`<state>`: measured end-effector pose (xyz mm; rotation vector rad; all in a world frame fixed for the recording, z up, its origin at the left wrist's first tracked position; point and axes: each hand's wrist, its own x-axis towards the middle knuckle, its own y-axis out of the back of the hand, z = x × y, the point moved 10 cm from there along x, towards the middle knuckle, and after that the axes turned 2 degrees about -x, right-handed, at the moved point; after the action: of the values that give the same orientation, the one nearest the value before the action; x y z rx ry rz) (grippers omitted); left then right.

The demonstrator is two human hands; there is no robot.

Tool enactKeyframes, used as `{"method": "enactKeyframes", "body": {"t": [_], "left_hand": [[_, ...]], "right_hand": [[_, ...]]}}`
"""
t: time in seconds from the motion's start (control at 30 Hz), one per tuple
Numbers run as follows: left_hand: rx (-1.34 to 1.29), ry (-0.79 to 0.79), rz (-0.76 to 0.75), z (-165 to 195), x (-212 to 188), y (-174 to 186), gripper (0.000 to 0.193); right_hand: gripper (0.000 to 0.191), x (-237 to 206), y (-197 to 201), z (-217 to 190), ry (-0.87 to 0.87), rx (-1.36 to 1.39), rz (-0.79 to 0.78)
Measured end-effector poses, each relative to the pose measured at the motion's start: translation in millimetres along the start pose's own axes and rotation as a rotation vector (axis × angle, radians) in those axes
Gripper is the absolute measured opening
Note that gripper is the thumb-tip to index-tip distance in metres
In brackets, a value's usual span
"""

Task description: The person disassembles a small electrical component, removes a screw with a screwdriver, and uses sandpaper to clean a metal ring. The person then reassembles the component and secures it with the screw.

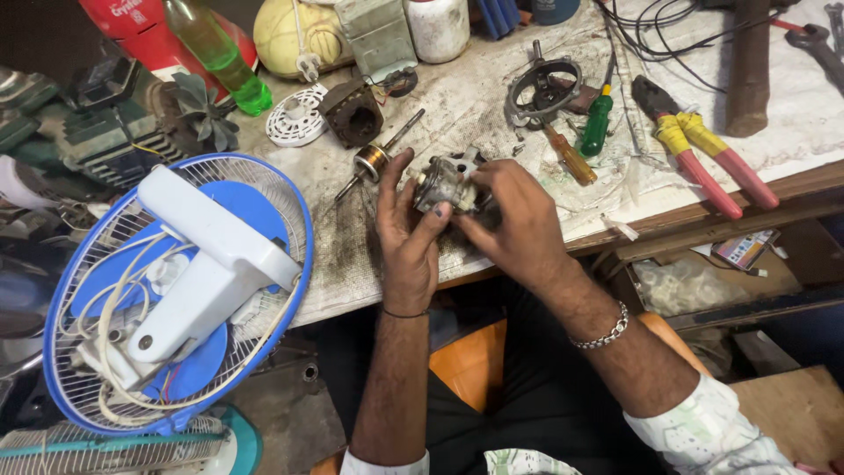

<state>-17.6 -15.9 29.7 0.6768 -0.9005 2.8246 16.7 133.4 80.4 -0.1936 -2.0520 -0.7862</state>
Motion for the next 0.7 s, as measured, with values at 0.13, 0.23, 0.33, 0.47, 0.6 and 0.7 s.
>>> {"method": "enactKeyframes", "body": {"t": [0.13,0.23,0.33,0.47,0.6,0.7], "left_hand": [[-0.033,-0.009,0.069,8,-5,6,0.094],[0.057,0.051,0.023,6,-7,0,0.096],[0.101,0.028,-0.049,7,-5,-10,0.097],[0.001,0.062,-0.086,6,-4,-15,0.098],[-0.006,0.078,-0.084,8,-3,-14,0.098],[0.065,0.042,-0.093,9,-2,-15,0.098]], "right_hand": [[0.056,17,4,-7,0.112,0.092,-0.181],[0.027,39,16,8,0.026,0.225,-0.212],[0.029,63,-11,5,0.089,0.343,-0.487],[0.028,70,-51,9,-0.036,0.423,-0.892],[0.025,76,-52,8,-0.047,0.437,-0.897],[0.023,73,-51,18,-0.169,0.415,-0.835]]}}
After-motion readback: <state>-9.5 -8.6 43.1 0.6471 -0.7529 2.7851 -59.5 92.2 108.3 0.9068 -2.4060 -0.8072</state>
